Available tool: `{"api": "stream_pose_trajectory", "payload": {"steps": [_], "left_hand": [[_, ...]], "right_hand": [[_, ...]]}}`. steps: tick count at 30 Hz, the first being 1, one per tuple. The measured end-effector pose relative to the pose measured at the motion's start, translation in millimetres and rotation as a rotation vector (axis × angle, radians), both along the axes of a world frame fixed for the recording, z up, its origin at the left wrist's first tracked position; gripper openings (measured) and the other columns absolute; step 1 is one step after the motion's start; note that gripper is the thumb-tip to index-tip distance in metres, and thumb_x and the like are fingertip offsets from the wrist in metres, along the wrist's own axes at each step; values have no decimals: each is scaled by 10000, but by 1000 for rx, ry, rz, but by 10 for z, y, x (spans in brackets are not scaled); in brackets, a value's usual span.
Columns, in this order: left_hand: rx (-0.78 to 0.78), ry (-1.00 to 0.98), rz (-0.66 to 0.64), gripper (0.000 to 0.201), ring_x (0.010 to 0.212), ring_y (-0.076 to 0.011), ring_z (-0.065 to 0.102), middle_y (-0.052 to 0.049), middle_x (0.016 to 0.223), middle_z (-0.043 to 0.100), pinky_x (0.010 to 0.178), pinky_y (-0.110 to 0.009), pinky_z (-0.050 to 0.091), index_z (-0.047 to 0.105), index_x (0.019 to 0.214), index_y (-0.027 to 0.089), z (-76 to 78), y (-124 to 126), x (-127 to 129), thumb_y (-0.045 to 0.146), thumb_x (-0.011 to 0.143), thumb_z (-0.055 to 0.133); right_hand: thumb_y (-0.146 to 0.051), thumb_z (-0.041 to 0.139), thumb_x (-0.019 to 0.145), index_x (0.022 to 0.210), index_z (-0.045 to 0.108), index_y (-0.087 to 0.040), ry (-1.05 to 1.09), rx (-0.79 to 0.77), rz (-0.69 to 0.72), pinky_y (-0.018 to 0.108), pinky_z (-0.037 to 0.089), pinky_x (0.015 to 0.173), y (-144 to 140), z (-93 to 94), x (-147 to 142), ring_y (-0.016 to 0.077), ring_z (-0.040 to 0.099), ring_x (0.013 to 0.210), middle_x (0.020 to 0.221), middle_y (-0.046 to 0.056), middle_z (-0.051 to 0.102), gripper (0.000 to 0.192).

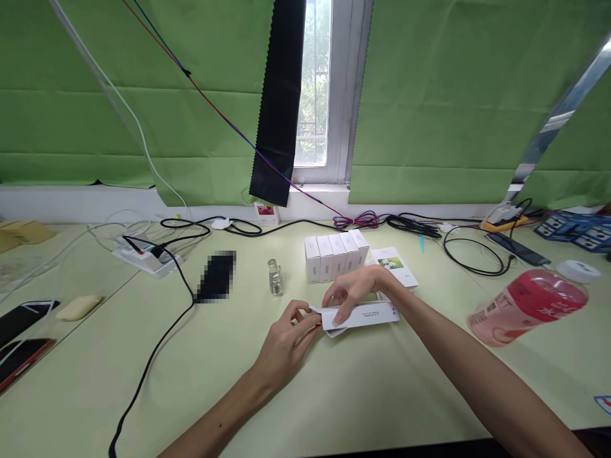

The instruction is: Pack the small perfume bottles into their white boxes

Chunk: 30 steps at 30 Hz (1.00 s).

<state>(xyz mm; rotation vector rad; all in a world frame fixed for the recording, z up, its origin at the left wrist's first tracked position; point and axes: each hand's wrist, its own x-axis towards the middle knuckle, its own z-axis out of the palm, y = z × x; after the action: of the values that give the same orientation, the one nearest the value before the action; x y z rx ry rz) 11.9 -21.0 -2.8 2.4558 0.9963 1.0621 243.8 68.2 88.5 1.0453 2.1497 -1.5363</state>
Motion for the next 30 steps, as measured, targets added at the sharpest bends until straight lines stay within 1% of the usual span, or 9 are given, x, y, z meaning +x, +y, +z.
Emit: {"api": "stream_pose_trajectory", "payload": {"steps": [4,9,11,13,16,18,21,24,30], "left_hand": [[42,45,-16,223,725,-89,531,-55,1087,487,603,-222,446,722,1083,260,-9,20,-24,189,1004,527],[97,59,-22,298,755,-104,472,-64,1119,419,610,-234,438,728,1124,293,0,15,-40,148,1006,496],[98,50,-40,301,818,-123,481,-77,1176,408,647,-243,470,736,1132,307,18,14,-45,150,996,518],[88,48,-60,300,948,-162,503,-88,1281,391,748,-281,522,739,1151,331,33,16,-50,164,980,558],[46,69,-76,316,1166,-234,479,-79,1428,344,925,-375,540,733,1184,374,41,18,-53,193,972,583],[-4,86,-84,311,1233,-254,461,-66,1465,332,977,-404,536,732,1186,391,44,15,-47,221,983,569],[-68,109,-101,300,1286,-266,449,-58,1481,340,1022,-426,533,734,1181,390,64,-6,-25,250,998,542],[-98,141,-120,325,1325,-275,441,-64,1493,362,1051,-434,527,707,1235,380,109,-43,2,249,1007,517],[-201,108,-184,439,1302,-228,508,-81,1462,429,1079,-389,520,596,1377,364,194,-105,30,167,1015,447]], "right_hand": [[-610,819,659,1267,670,-172,1,-8,17,260,467,670,-11,-1,-17,186,647,844,976,45,720,764],[-581,836,654,1265,673,-198,19,-20,19,258,466,691,-1,-45,-29,178,653,846,997,38,723,739],[-591,833,659,1280,664,-198,20,-13,34,262,465,695,2,-54,-35,180,651,839,984,37,723,754],[-606,824,666,1298,655,-200,11,2,51,266,460,693,1,-52,-41,184,647,834,984,37,722,770],[-612,806,692,1313,650,-208,12,12,77,264,450,691,-1,-41,-42,181,633,826,1001,39,722,757],[-615,794,709,1325,646,-215,29,12,90,262,448,704,0,-45,-37,179,627,839,1013,41,723,749],[-622,789,711,1343,639,-214,50,-6,87,266,453,744,7,-77,-28,195,636,896,1046,50,726,767],[-628,790,702,1326,655,-192,65,-50,61,274,459,758,13,-127,-20,212,645,930,1058,59,723,773],[-656,814,650,1244,701,-167,98,-118,-24,263,470,748,11,-173,-2,191,627,907,1009,36,708,778]]}}
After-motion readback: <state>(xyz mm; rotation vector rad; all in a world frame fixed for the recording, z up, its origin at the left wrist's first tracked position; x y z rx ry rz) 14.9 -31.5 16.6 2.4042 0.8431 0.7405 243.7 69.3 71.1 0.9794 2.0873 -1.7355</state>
